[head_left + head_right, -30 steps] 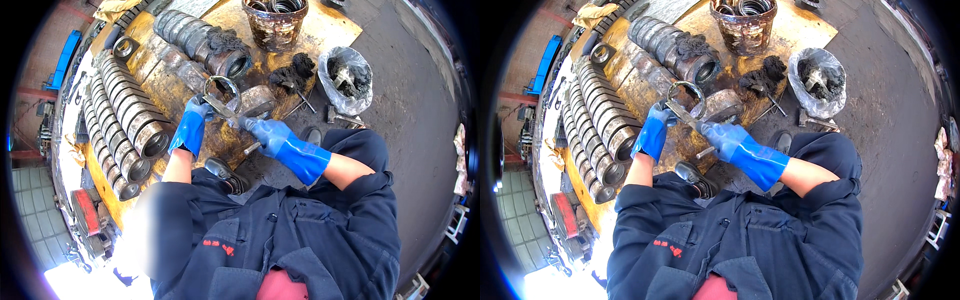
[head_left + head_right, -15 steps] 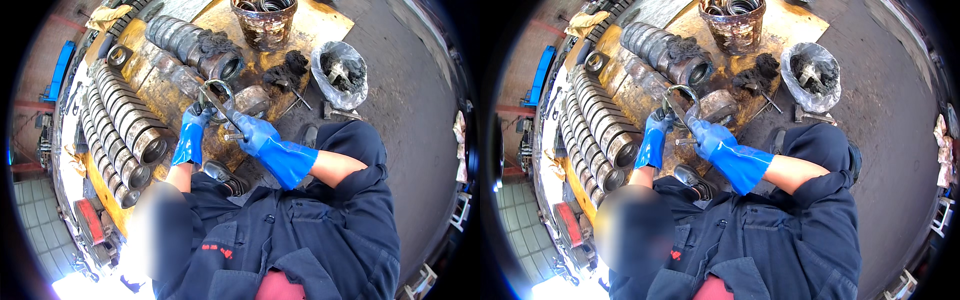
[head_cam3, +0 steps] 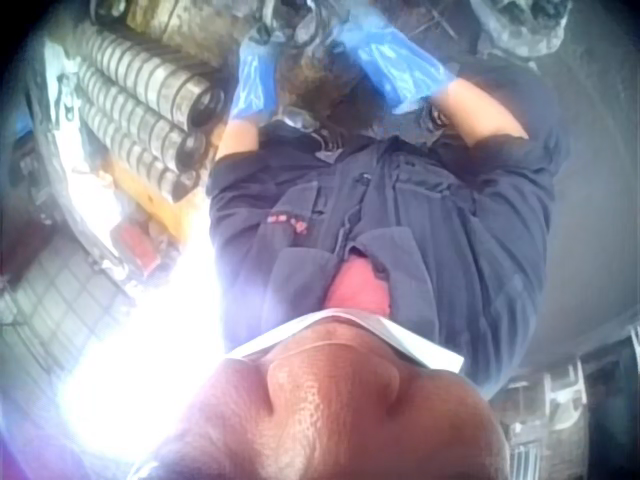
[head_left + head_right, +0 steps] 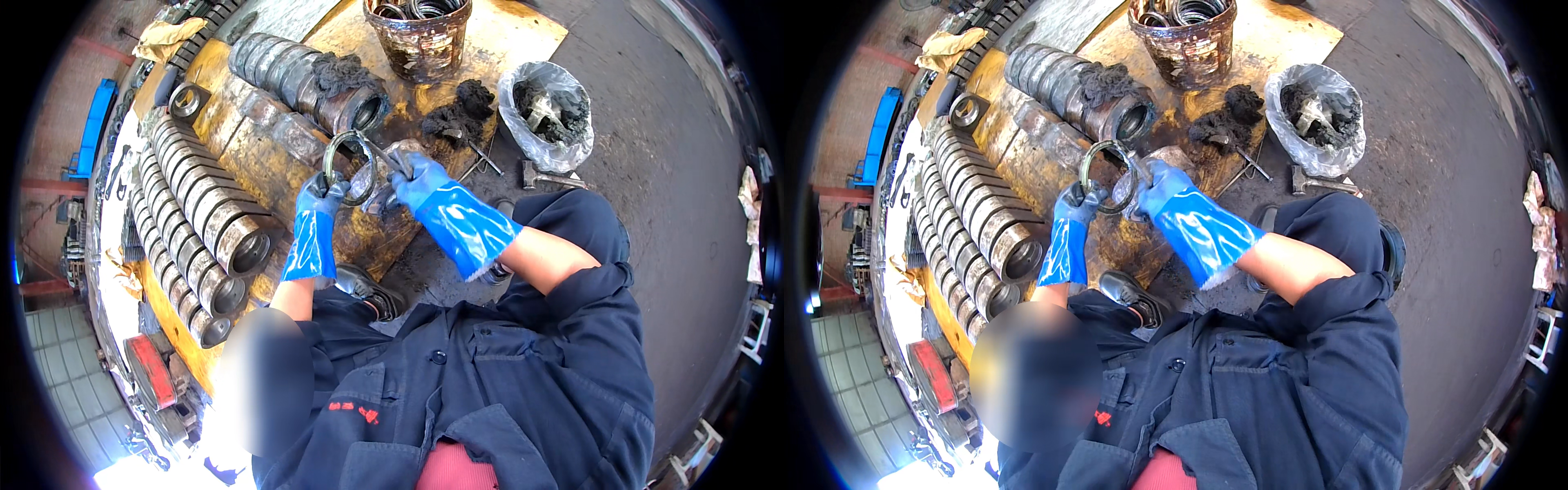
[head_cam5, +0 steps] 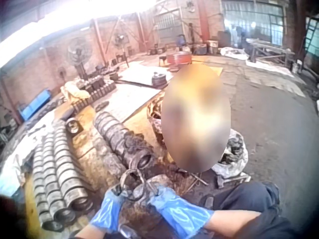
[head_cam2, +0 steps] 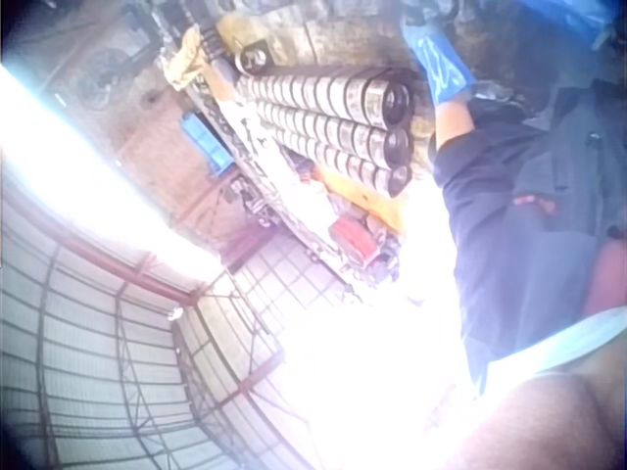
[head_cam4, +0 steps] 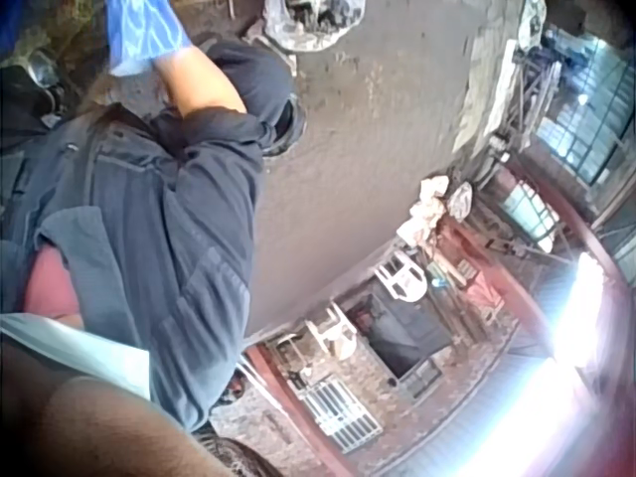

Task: The person reorganizes heavy metal machinery segments on the floor, then cleans thick grease and sediment from a central cylindrical metal assembly and housing using a metal rod tool, a scraper, and a custom curved scraper tool.

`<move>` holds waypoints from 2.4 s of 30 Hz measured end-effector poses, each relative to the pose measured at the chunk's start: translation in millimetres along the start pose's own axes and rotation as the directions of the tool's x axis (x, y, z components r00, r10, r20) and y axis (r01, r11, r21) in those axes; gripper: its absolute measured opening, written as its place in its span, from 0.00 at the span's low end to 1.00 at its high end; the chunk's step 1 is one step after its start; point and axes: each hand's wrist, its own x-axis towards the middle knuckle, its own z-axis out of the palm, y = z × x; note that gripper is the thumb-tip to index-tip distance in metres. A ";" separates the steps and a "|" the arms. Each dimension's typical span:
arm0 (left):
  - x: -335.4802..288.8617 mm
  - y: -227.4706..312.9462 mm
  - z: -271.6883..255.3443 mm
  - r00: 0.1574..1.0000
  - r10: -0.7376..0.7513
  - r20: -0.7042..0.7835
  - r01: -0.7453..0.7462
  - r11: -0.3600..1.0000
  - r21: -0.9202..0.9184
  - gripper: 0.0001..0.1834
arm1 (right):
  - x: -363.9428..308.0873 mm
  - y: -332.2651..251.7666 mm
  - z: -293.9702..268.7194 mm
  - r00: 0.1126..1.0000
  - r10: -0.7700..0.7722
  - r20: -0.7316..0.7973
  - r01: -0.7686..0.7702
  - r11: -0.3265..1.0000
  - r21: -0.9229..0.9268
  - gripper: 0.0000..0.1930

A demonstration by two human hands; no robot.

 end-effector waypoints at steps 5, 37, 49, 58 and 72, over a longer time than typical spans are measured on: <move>6.3 -14.4 -4.0 0.992 0.105 -0.064 -0.096 0.987 0.131 0.12 | 21.6 18.9 -12.2 0.995 0.102 0.022 -0.104 0.967 0.232 0.16; -6.0 2.0 -8.3 0.986 0.155 -0.067 -0.167 0.959 -0.229 0.12 | 13.0 -30.9 -75.9 0.789 0.547 0.280 -0.500 0.307 0.810 0.08; 22.0 19.0 -9.7 0.982 0.030 -0.186 -0.111 0.890 -0.443 0.18 | 10.6 4.6 -47.6 0.732 0.161 0.662 -0.678 0.080 0.731 0.09; 9.2 43.0 -7.6 0.986 -0.141 -0.087 0.058 0.786 -0.616 0.11 | 67.2 -26.8 -171.5 0.909 0.307 0.281 -0.412 0.566 0.714 0.13; 19.6 5.1 15.4 0.978 -0.207 0.011 0.203 0.945 -0.255 0.09 | -15.5 296.5 -327.4 0.588 0.808 0.043 -0.149 0.055 0.987 0.08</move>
